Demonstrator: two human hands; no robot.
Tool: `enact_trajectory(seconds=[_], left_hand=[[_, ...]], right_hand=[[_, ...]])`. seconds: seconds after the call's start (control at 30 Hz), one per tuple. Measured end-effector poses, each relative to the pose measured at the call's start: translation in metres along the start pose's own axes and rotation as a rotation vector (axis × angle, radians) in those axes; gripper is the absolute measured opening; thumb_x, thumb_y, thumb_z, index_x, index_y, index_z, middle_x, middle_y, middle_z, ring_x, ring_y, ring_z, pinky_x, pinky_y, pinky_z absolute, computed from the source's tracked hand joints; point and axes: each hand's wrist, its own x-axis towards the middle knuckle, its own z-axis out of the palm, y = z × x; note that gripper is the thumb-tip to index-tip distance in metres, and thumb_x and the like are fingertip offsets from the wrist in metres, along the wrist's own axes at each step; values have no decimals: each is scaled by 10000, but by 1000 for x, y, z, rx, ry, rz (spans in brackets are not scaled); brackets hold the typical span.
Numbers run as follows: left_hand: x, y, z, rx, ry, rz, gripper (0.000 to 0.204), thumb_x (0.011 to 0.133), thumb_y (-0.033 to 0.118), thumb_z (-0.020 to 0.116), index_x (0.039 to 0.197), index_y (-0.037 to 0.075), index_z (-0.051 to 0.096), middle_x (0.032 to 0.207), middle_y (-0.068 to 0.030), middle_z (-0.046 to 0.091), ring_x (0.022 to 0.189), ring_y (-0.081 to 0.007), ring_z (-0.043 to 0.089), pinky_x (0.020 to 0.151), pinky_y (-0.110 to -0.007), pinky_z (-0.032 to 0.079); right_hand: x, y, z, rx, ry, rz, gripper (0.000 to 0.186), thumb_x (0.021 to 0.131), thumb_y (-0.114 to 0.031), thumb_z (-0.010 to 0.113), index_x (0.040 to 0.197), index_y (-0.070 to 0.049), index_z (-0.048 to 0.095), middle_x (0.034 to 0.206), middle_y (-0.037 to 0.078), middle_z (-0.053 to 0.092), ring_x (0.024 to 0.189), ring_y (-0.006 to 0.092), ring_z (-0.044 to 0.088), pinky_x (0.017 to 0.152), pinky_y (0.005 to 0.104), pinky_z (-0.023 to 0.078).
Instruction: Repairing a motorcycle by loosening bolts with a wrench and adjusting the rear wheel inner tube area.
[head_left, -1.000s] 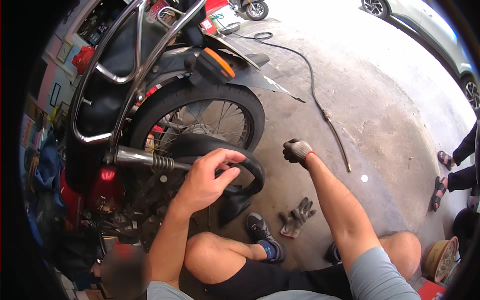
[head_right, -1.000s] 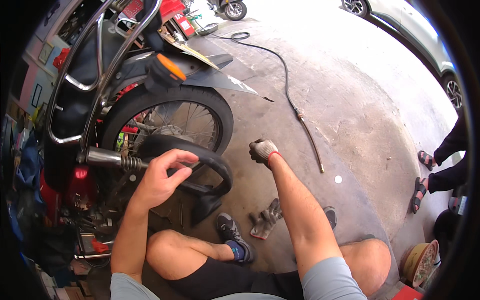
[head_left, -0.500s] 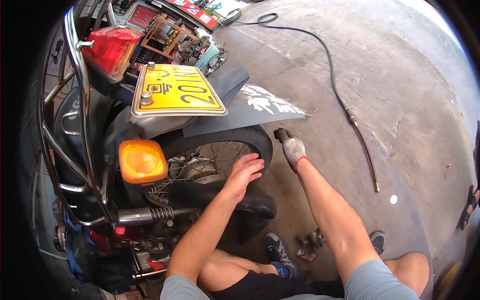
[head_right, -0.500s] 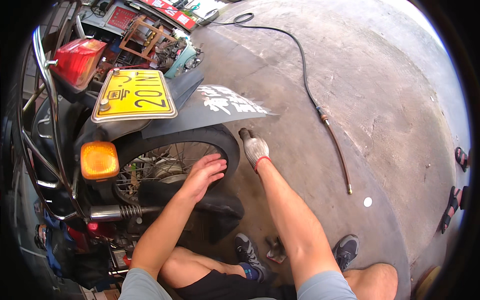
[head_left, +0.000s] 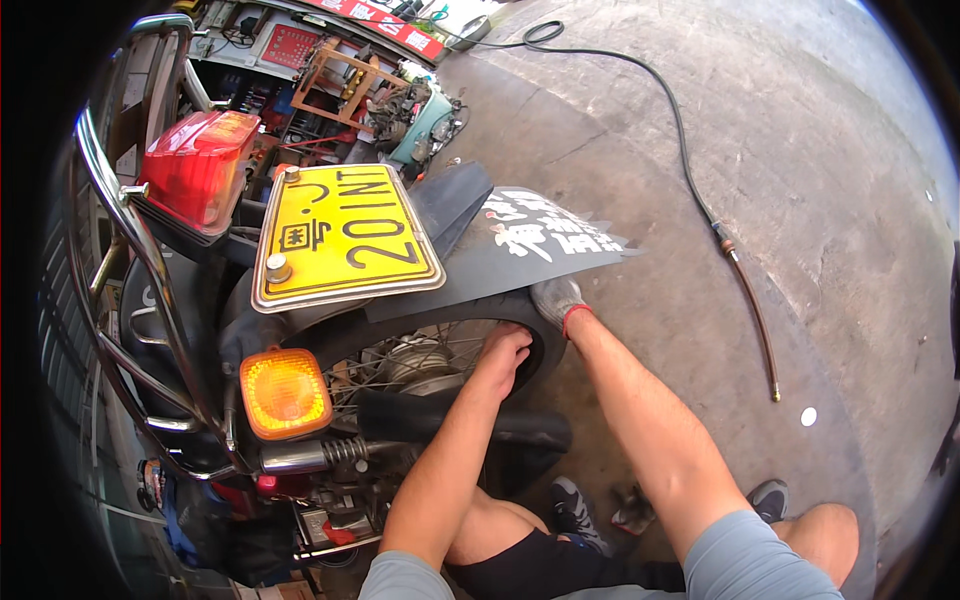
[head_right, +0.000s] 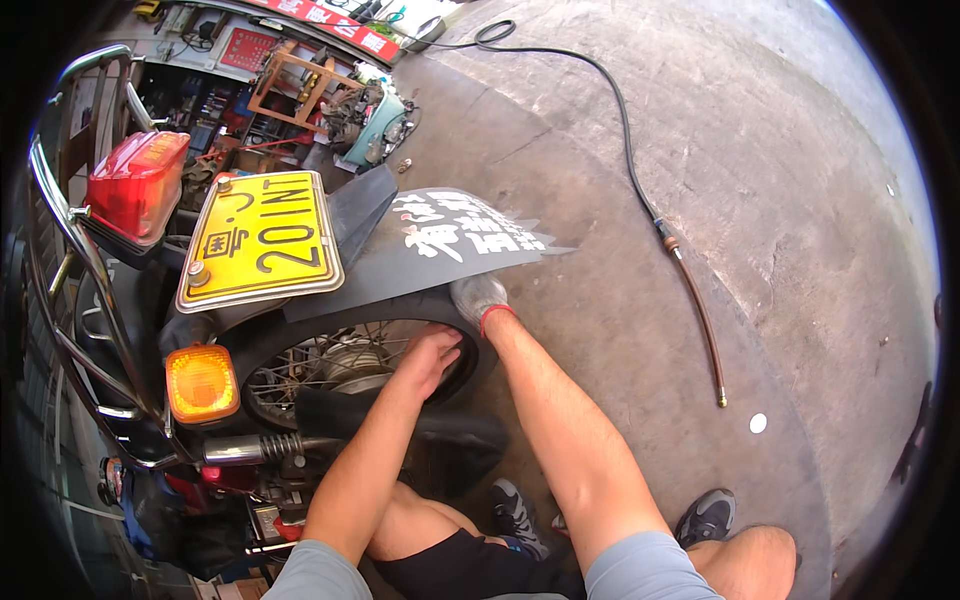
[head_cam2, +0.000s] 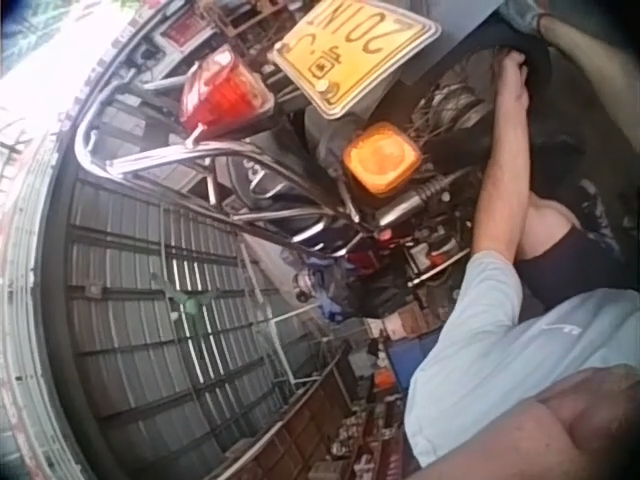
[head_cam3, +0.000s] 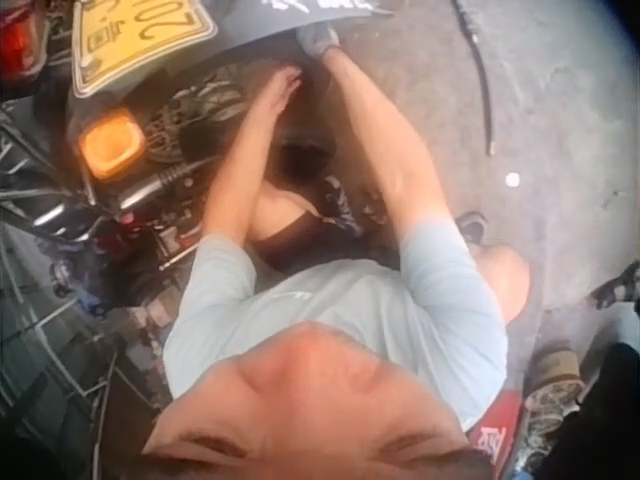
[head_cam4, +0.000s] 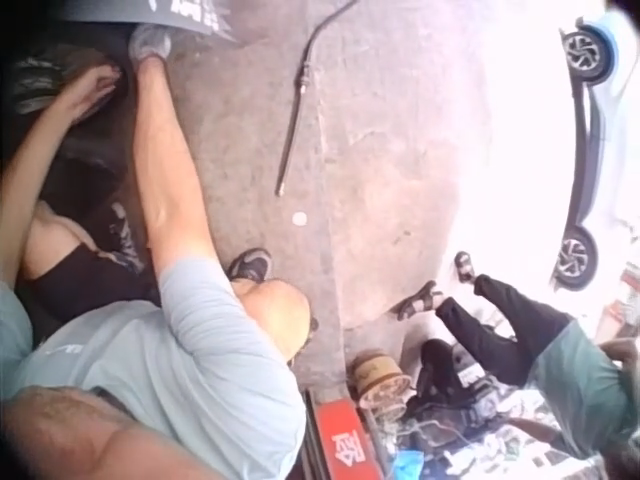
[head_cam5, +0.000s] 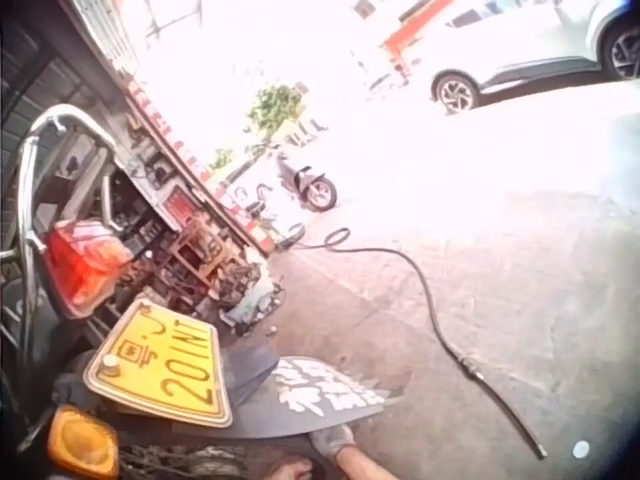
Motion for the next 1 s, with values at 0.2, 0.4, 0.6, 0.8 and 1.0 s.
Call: enact_trajectory(seconds=[0.2, 0.4, 0.6, 0.8, 1.0], left_hand=[[22, -13, -15, -444, 50, -8, 247, 765, 33, 509, 1012, 27, 510, 1045, -82, 529, 1064, -213, 493, 948, -355, 354], [-2, 3, 10, 134, 22, 126, 263, 730, 14, 501, 990, 10, 540, 1006, -79, 547, 1023, -197, 524, 905, -294, 385], [-4, 14, -14, -189, -33, 133, 241, 752, 27, 547, 991, 53, 563, 998, -28, 591, 1021, -138, 523, 887, -308, 393], [11, -23, 33, -41, 96, 527, 252, 787, -49, 558, 1027, 22, 524, 1010, -43, 595, 915, -103, 553, 807, -233, 410], [33, -62, 9, 301, 161, 496, 234, 790, -62, 547, 1019, -52, 501, 980, -140, 614, 934, -158, 583, 804, -280, 455]], right_hand=[[-6, -6, -6, -45, -45, 51, 444, 886, -292, 296, 1145, -22, 535, 1165, 226, 537, 1076, 362, 514, 906, 440, 415], [-11, 4, -13, -34, -16, 37, 395, 865, -255, 342, 1063, -18, 588, 1087, 230, 575, 1032, 367, 540, 870, 451, 433], [-11, -6, -2, 23, 123, 33, 367, 863, -224, 352, 944, -13, 641, 1009, 226, 608, 965, 376, 571, 836, 459, 449], [-2, 35, 9, 4, 81, 125, 416, 893, -310, 333, 1050, -25, 592, 1093, 217, 579, 1016, 354, 555, 872, 438, 431], [-51, 28, 23, 13, 233, 205, 372, 882, -275, 374, 1144, -66, 535, 1117, 173, 576, 1052, 340, 534, 903, 410, 412]])
